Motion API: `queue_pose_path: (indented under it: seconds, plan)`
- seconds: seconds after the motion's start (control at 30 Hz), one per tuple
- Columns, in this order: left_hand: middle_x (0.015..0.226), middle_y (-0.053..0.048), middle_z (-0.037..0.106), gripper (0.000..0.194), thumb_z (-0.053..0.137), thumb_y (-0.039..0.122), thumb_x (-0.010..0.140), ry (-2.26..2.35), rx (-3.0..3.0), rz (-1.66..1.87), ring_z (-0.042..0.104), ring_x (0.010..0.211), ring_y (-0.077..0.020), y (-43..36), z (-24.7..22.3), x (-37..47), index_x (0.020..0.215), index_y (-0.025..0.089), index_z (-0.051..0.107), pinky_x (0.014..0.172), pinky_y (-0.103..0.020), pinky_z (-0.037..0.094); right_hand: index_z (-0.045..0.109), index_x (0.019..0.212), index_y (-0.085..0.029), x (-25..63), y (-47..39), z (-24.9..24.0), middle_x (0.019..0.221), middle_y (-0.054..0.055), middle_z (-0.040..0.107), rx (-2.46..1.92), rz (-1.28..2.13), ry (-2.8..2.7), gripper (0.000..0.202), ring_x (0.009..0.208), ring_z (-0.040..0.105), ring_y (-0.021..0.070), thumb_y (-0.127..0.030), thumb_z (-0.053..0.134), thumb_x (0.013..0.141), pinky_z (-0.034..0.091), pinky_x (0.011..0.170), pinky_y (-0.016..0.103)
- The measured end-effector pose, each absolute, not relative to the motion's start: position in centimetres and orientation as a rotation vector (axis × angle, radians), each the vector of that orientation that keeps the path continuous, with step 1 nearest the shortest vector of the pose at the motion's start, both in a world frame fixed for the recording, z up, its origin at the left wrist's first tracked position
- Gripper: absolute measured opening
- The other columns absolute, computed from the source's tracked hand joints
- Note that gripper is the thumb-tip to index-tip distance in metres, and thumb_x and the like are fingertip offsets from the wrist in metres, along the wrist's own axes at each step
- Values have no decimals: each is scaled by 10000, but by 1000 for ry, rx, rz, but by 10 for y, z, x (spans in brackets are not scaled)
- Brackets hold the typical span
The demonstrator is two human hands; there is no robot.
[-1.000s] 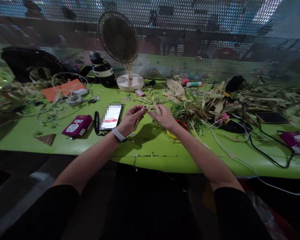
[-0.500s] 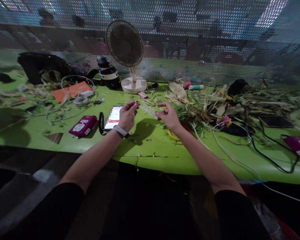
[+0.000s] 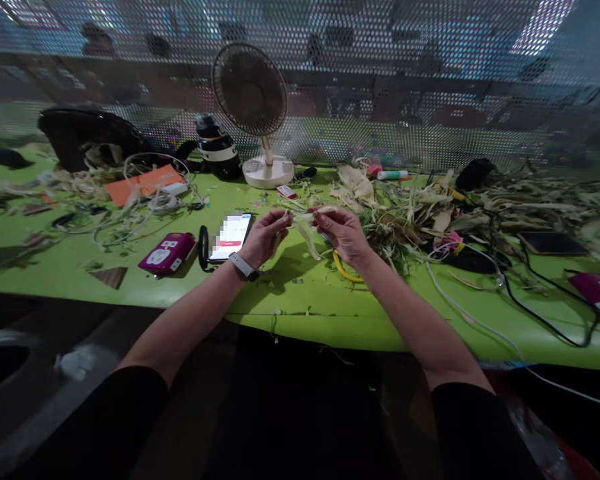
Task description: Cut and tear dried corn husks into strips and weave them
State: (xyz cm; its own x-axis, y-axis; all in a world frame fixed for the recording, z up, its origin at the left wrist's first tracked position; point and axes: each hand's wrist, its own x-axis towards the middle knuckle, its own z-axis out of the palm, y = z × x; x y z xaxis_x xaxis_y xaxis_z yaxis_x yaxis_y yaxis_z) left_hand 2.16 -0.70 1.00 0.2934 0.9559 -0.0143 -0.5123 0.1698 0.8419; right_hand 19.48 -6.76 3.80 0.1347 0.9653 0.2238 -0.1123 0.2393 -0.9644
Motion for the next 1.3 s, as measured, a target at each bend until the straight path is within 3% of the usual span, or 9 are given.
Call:
queue_pose_path:
  seconds: [0.13,0.23,0.4,0.6,0.77,1.03,1.3]
  plan:
    - [742,24,675,303,865,177,571,616,896,1088,591,656,-57,-14,12,23,771,166,639,566,-172,397,581,729,-234,195,-70,40,958,29,684,-1049,896,-1244,477,653,542,118,-690,704,662,431,538,264]
    - [739,21,682,319,861,164,571,602,887,1053,603,665,-60,-17,13,24,778,166,619,578,-171,398,576,772,-229,196,-68,40,795,14,650,-1091,934,-1310,480,551,455,96,-700,654,716,346,480,248]
    - [705,21,680,351,863,170,589,588,907,1015,628,669,-68,-20,14,24,785,165,571,590,-171,407,648,753,-191,195,-65,36,637,-6,552,-1133,837,-1472,519,595,472,118,-709,636,722,388,568,266]
    - [691,26,668,350,859,164,600,574,961,1019,634,673,-63,-21,14,25,807,157,576,602,-165,422,659,799,-176,192,-69,35,679,11,613,-1190,700,-1501,380,634,522,133,-555,663,764,415,609,274]
    - [722,27,660,360,875,172,566,562,1049,1070,617,662,-58,-21,11,28,799,156,601,630,-178,446,598,632,-177,192,-69,34,580,-8,549,-1287,661,-1494,272,552,444,110,-423,674,720,351,538,264]
    - [759,26,648,401,904,234,523,576,1130,1102,592,659,-58,-23,10,29,771,158,598,657,-202,471,575,595,-182,191,-69,36,550,-15,530,-1287,708,-1496,270,527,413,100,-417,678,678,325,503,254]
    - [746,24,659,410,894,224,553,508,1215,1083,629,672,-73,-20,6,28,785,165,562,687,-222,501,594,634,-186,194,-70,34,593,2,587,-1287,569,-1623,183,560,469,120,-336,623,735,386,567,273]
